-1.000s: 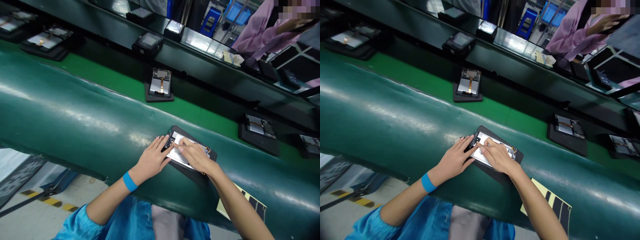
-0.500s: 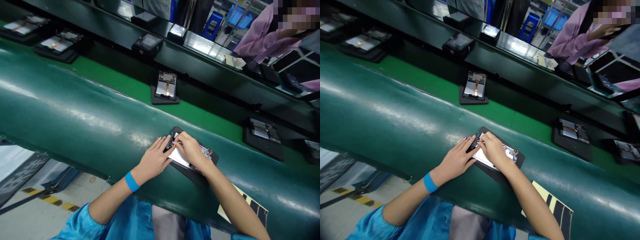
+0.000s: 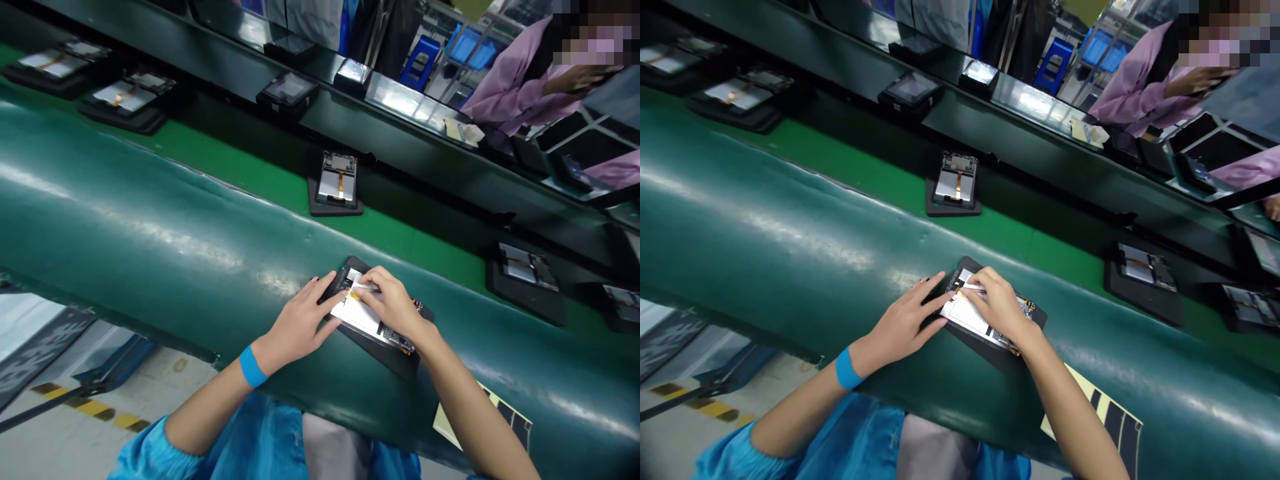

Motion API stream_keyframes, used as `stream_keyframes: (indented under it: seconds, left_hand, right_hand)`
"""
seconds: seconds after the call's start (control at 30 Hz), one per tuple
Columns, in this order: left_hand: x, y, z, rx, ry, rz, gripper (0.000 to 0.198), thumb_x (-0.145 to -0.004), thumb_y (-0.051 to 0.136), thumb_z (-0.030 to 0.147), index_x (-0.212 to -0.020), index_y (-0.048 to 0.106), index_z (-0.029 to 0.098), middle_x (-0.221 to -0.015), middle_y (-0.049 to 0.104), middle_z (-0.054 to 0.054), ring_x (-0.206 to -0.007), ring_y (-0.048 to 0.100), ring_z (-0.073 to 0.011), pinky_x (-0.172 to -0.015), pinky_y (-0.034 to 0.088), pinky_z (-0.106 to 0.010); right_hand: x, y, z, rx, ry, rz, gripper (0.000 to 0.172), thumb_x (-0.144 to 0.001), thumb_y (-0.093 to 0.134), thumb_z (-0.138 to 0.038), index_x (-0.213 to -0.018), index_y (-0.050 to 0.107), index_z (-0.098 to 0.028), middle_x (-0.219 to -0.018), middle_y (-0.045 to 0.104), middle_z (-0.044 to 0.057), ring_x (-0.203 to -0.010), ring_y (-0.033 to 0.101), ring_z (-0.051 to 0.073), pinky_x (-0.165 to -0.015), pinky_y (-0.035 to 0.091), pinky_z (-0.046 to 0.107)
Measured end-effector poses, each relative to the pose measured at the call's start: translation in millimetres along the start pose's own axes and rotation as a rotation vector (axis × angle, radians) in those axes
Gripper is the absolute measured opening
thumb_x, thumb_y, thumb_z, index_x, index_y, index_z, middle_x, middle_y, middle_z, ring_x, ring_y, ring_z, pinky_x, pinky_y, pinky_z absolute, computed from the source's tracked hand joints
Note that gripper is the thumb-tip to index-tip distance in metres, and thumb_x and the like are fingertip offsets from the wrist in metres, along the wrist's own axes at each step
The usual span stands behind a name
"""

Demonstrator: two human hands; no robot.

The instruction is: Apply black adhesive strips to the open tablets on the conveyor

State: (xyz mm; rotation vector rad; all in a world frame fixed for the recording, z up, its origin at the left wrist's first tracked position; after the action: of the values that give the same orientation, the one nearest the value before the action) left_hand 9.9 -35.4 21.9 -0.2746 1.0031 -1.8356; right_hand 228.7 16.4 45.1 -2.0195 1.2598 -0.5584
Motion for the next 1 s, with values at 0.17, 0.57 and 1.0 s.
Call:
stream_keyframes:
  seconds: [0.17,0.57,1.0]
  left_hand:
    - [5,-26.4,-4,1.041,-0.177,0.042,0.05,-0.101,0.053,0.045,-0.149,0.05,0.031,-0.155,0.05,-0.012,-0.135,0.056,-0.0351,-0.115,0.042,-0.058]
    - [3,-29.3,0,1.659,-0.348,0.203,0.066,-0.095,0.04,0.065,-0.152,0.038,0.032,-0.155,0.049,-0.009,-0.134,0.056,-0.0349,-0.119,0.034,-0.059]
    - [1,-26.8,3,1.531,-0.36,0.212,0.068,-0.097,0.029,0.066,-0.157,0.027,0.034,-0.159,0.045,-0.008,-0.137,0.054,-0.0344,-0.118,0.037,-0.059]
  right_hand:
    - [14,-7,-9,-0.146,0.089,0.143,0.017,-0.092,0.068,-0.038,-0.099,0.068,-0.022,-0.093,0.066,0.003,-0.075,0.057,0.016,-0.066,0.043,0.028]
    - [16,22,-43,-0.569,0.129,0.192,0.017,-0.09,0.068,-0.039,-0.089,0.073,-0.022,-0.08,0.061,0.0,-0.061,0.045,0.011,-0.057,0.038,0.026]
    - [4,37,-61,-0.622,0.179,0.22,0.023,-0.087,0.068,-0.042,-0.078,0.066,-0.021,-0.072,0.055,-0.003,-0.055,0.038,0.009,-0.052,0.035,0.025]
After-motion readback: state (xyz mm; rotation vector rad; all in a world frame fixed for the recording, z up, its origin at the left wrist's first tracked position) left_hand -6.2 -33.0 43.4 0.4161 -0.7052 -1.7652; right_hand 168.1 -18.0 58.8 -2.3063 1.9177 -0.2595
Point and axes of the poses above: each hand's wrist, its own x-axis away from the middle knuckle, its own y-axis out of the palm, z = x × y, the point moved 2 cm from there along -x, towards the middle knuckle
